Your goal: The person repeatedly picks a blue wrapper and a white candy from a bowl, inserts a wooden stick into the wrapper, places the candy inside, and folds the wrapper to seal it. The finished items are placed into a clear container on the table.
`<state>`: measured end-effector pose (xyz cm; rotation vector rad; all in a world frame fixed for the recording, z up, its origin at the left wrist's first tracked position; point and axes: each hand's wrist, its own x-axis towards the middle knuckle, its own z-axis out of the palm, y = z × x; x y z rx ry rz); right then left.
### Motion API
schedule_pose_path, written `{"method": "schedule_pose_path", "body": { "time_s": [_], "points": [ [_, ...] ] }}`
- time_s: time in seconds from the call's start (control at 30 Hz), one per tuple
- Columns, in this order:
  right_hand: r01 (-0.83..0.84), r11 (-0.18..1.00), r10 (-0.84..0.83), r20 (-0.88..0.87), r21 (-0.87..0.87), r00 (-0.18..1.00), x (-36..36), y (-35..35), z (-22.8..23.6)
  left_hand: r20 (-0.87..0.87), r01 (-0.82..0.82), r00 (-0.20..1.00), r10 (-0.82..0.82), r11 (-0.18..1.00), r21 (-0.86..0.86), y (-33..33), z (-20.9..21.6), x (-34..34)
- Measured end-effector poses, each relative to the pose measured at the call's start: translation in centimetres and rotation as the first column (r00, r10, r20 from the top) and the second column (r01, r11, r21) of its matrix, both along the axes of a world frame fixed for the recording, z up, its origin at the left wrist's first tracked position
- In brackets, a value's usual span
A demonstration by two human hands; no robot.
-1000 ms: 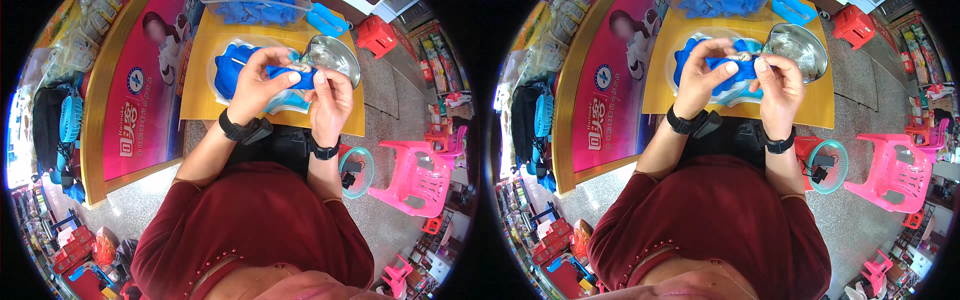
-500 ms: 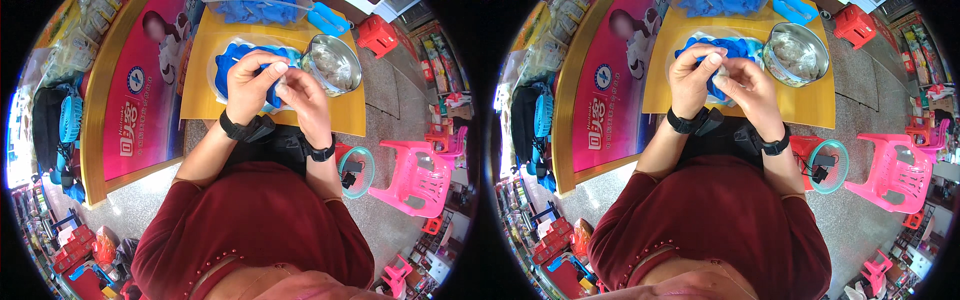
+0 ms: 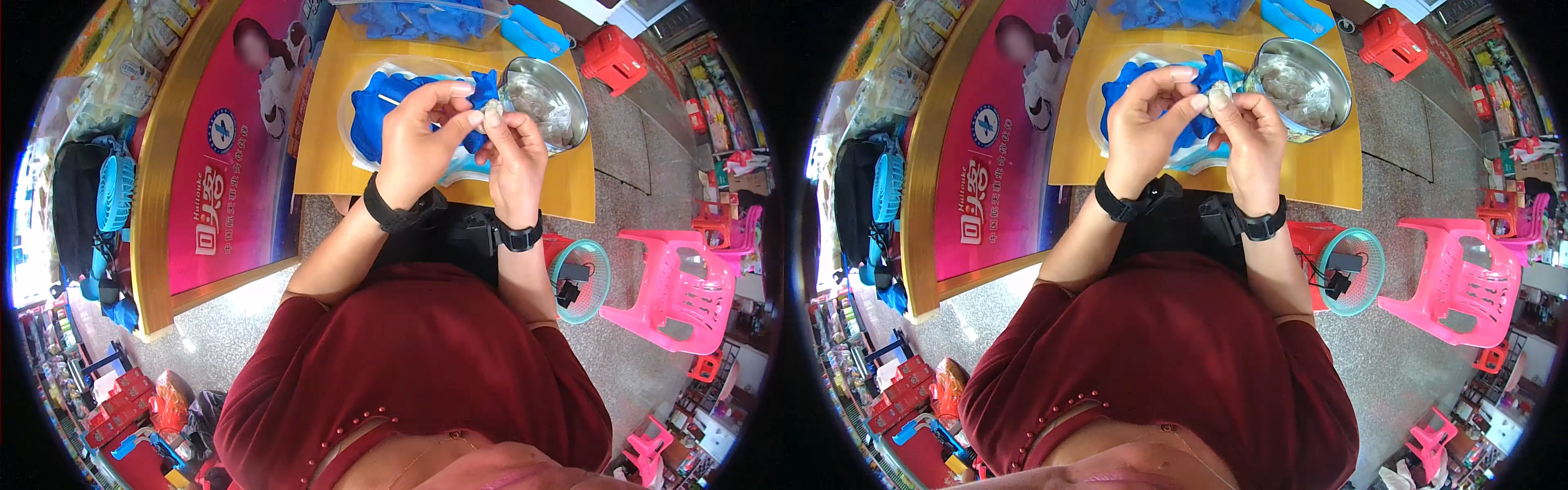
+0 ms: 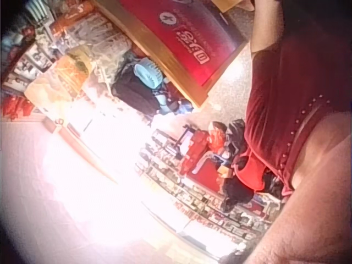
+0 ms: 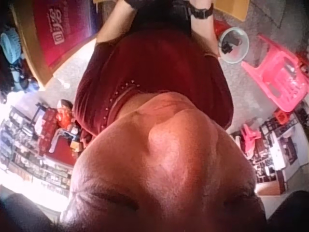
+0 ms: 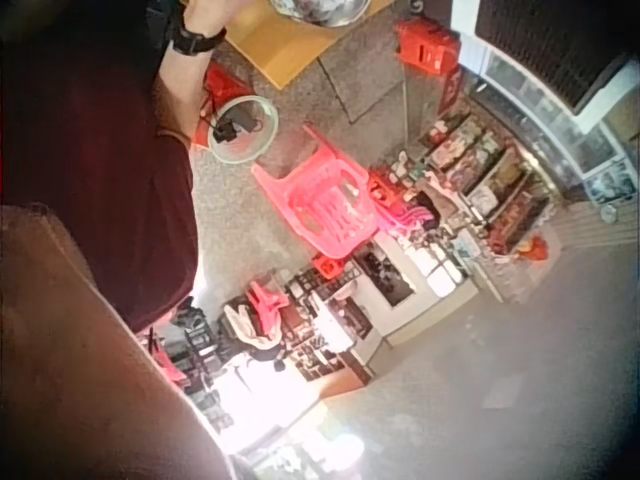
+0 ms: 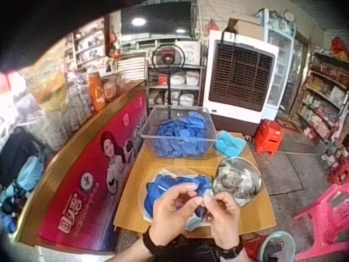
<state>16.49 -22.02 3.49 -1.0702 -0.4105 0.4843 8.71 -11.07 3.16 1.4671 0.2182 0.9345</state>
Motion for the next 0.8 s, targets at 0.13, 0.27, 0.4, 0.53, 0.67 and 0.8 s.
{"method": "schedule_pose_path", "body": {
  "time_s": [0.13,0.27,0.4,0.53,0.67,0.8],
  "points": [
    [-0.034,0.999,0.034,0.004,0.003,0.999,-0.3,0.3,0.3,-0.120,-0.002,0.993,0.005,1.000,0.024,0.5,0.2,-0.3],
    [-0.065,0.998,0.066,0.083,-0.024,0.994,-0.1,0.2,0.4,0.111,0.277,0.961,-0.254,0.906,-0.319,1.5,0.1,-0.6],
    [0.021,0.997,-0.006,0.205,-0.076,0.979,-0.1,0.3,0.4,0.097,0.283,0.959,-0.267,0.886,-0.367,1.5,0.5,-0.8],
    [0.137,0.989,-0.113,0.318,-0.055,0.941,-0.5,0.5,0.0,0.055,0.199,0.980,-0.192,0.934,-0.295,0.0,0.8,-0.8],
    [0.150,0.989,-0.129,0.510,-0.001,0.851,0.0,0.3,-1.1,0.075,0.231,0.973,-0.219,0.903,-0.363,0.4,0.8,-0.7],
    [0.117,0.990,-0.034,0.693,-0.074,0.720,-0.5,-0.1,0.8,0.185,0.319,0.947,-0.262,0.827,-0.463,1.0,0.9,-0.9]
  ]
}}
